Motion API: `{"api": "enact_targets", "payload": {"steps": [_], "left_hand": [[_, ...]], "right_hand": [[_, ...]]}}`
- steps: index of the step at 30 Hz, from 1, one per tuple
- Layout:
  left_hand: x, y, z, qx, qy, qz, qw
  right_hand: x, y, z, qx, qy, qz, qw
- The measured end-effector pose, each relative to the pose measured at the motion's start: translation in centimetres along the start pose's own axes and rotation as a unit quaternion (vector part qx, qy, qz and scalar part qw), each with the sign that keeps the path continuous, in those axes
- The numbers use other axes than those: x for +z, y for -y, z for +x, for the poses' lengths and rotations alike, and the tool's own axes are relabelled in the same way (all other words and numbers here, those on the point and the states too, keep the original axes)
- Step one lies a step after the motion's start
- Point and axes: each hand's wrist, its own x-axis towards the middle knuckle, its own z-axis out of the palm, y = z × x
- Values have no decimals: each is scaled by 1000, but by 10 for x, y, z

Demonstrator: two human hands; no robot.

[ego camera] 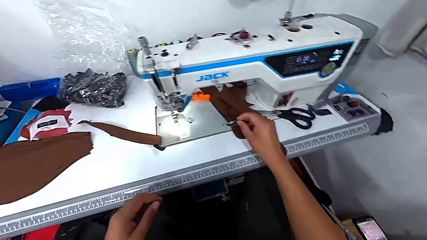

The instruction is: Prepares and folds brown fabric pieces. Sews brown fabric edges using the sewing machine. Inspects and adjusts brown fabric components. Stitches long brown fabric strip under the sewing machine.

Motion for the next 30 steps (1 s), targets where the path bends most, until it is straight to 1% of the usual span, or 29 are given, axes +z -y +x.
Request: {"api": "enact_targets", "payload": {"steps": [3, 6, 8, 10, 12, 14, 15, 17, 18, 20, 22, 23, 24, 26, 28, 30], "left_hand": [[-33, 22, -5, -36, -46, -3, 998], [-53, 38, -10, -48, -51, -31, 997], [-63, 47, -14, -43, -40, -45, 997], [-73, 54, -19, -38, -34, -56, 997], [-84, 61, -18, -30, -30, -55, 998], [-92, 64, -6, -18, -25, -22, 999], [-95, 65, 7, -1, -26, 15, 1000], [-92, 70, 45, 55, -36, 105, 992], [-91, 74, 67, 86, -24, 143, 986], [-86, 91, 116, 126, 32, 210, 969], [-75, 100, 146, 117, 97, 260, 954], [-65, 99, 151, 108, 113, 280, 947], [-52, 92, 150, 101, 111, 298, 943], [-17, 64, 136, 72, 99, 318, 940], [19, 33, 122, 48, 89, 322, 941], [34, 18, 118, 62, 60, 304, 949]], "right_hand": [[45, 4, 41, -15, 74, -60, 995], [61, 3, 53, -21, 113, -126, 985], [56, 1, 53, -15, 121, -138, 983], [42, 3, 48, -7, 119, -131, 984], [26, 2, 43, 28, 102, -118, 987], [16, 6, 33, 49, 72, -103, 991], [14, 10, 25, 46, 59, -100, 992], [21, 17, 6, -1, 75, -100, 992], [28, 17, -3, -25, 95, -102, 990], [36, 9, -14, -51, 116, -119, 985], [29, -5, -14, -62, 113, -134, 983], [23, -10, -13, -61, 109, -139, 982], [21, -10, -11, -60, 98, -138, 984], [25, 2, -13, -52, 81, -118, 988], [39, 23, -14, -52, 114, -80, 989], [60, 40, -10, -83, 166, -49, 981]]}}
